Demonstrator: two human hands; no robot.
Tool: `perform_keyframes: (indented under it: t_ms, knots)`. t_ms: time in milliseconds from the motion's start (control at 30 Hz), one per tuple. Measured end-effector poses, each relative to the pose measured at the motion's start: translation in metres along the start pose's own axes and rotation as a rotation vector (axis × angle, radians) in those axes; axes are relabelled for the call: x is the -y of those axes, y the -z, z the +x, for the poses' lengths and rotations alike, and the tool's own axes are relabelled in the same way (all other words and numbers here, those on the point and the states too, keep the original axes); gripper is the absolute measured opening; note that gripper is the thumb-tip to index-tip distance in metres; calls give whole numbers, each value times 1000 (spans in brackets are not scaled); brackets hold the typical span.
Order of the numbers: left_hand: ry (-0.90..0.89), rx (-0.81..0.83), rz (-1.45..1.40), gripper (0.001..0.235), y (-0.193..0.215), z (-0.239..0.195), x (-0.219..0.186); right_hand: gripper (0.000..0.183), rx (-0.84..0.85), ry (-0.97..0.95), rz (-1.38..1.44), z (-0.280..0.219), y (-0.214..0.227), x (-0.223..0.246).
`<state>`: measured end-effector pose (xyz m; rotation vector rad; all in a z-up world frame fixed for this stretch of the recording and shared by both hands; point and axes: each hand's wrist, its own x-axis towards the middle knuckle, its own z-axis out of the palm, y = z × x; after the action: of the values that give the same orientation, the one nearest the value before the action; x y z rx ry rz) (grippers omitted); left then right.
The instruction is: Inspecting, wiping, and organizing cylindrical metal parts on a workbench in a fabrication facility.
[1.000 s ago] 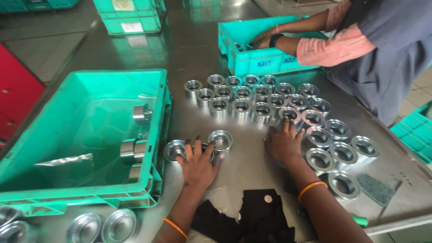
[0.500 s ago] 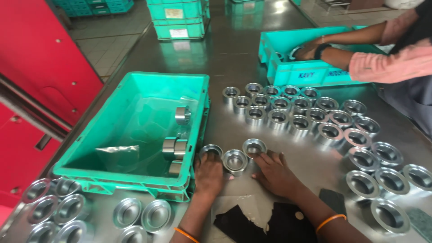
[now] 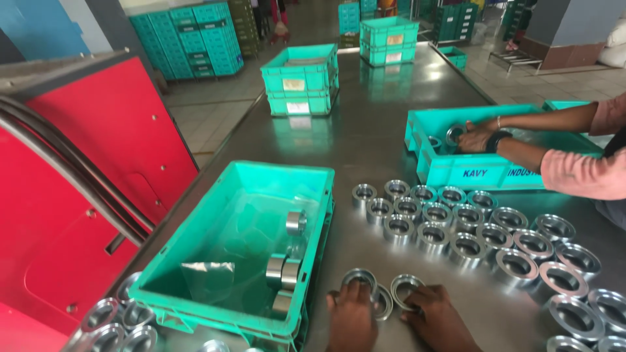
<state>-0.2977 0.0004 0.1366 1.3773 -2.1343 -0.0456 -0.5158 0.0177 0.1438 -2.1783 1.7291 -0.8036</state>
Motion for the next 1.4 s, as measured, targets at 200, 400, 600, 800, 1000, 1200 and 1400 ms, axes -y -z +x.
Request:
perform_keyframes:
  t_ms: [200, 400, 600, 800, 1000, 1200, 1400]
  knots:
    - [6, 377, 87, 36, 5, 30, -17, 42, 90, -127, 30, 7, -4, -7]
    - [-91, 453, 260, 15, -24, 27, -30, 46, 71, -42, 34, 3, -6, -11]
    - [76, 328, -114, 27, 62, 26, -41, 48, 60, 44, 5, 2, -12, -25]
    - [427, 587, -1256, 32, 150, 41, -21, 55, 21, 182, -17, 8, -49, -74]
    - [280, 175, -707, 25, 227, 165, 36, 55, 78, 15, -109, 7, -55, -77]
    - [530, 113, -345, 43, 195, 226, 166, 42, -164, 113, -172, 1, -91, -109]
    - [849, 307, -387, 64, 149, 217, 237, 19, -472, 354, -190, 0, -132, -175]
